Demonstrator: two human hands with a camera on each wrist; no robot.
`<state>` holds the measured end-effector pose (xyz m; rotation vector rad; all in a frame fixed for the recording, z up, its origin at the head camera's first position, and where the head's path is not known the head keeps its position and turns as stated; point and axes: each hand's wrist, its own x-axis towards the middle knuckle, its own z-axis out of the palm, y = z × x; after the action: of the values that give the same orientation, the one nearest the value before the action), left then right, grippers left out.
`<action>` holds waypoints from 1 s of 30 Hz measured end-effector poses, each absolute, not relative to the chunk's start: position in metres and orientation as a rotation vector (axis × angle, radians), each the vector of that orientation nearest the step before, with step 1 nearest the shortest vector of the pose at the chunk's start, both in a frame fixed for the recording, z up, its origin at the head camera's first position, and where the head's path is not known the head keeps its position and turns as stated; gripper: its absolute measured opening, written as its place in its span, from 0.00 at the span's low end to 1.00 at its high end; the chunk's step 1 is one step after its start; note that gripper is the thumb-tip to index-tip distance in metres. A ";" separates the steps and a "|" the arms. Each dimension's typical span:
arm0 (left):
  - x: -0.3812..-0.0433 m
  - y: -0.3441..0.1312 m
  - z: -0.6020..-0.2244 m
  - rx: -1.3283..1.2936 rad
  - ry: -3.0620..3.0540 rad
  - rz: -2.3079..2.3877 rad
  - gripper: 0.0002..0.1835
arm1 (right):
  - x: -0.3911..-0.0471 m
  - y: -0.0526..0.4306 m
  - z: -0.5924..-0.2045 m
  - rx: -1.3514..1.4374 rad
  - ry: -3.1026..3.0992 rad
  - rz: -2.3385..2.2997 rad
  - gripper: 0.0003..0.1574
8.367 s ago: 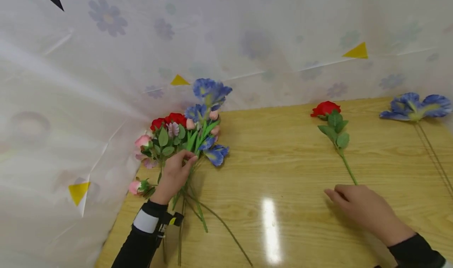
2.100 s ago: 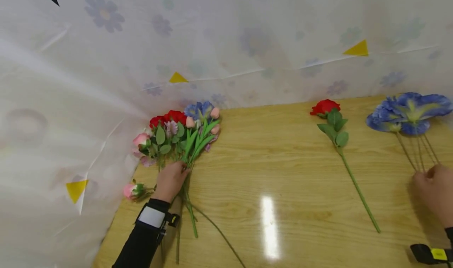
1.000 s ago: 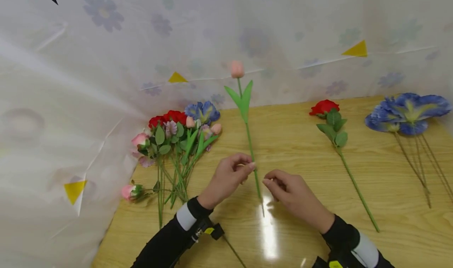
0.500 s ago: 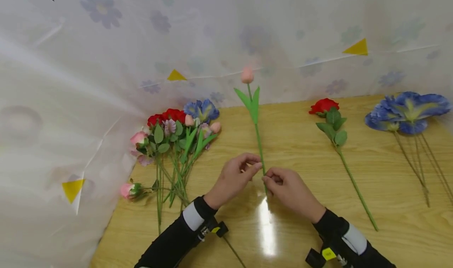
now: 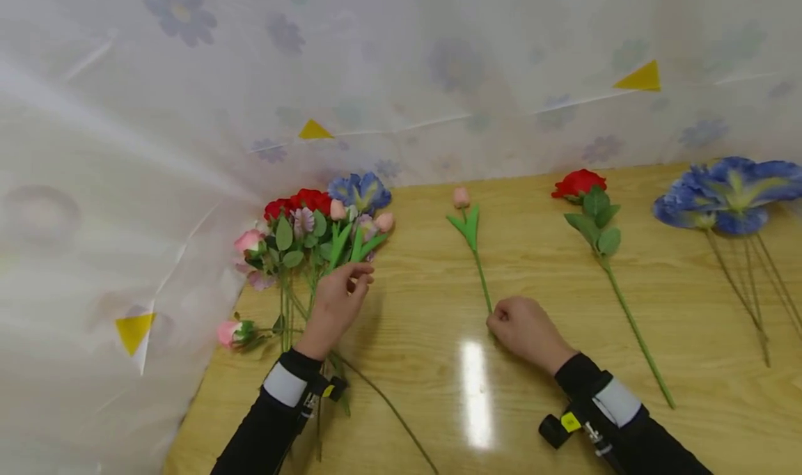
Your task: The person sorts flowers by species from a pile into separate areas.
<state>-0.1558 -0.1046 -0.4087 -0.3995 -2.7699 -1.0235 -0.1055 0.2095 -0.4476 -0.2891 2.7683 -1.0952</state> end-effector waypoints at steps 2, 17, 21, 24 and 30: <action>-0.159 -0.116 -0.413 -0.386 -2.774 -0.798 0.09 | -0.107 0.209 -0.446 -0.308 2.773 -1.037 0.19; -0.164 -0.145 -0.430 -0.098 -2.996 0.104 0.11 | -0.101 0.208 -0.444 -0.334 2.839 -0.811 0.25; -0.169 -0.145 -0.430 -0.063 -3.056 0.112 0.14 | -0.095 0.215 -0.444 -0.338 2.852 -0.823 0.22; -0.169 -0.146 -0.429 -0.085 -3.044 0.094 0.15 | -0.090 0.221 -0.442 -0.337 2.839 -0.848 0.21; -0.162 -0.146 -0.428 -0.195 -2.870 0.053 0.11 | -0.084 0.228 -0.436 -0.310 2.810 -0.922 0.19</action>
<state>-0.1618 -0.1458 -0.4276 -0.1951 -2.8700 0.0526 -0.0836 0.2278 -0.4363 -0.3105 2.8098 -0.9218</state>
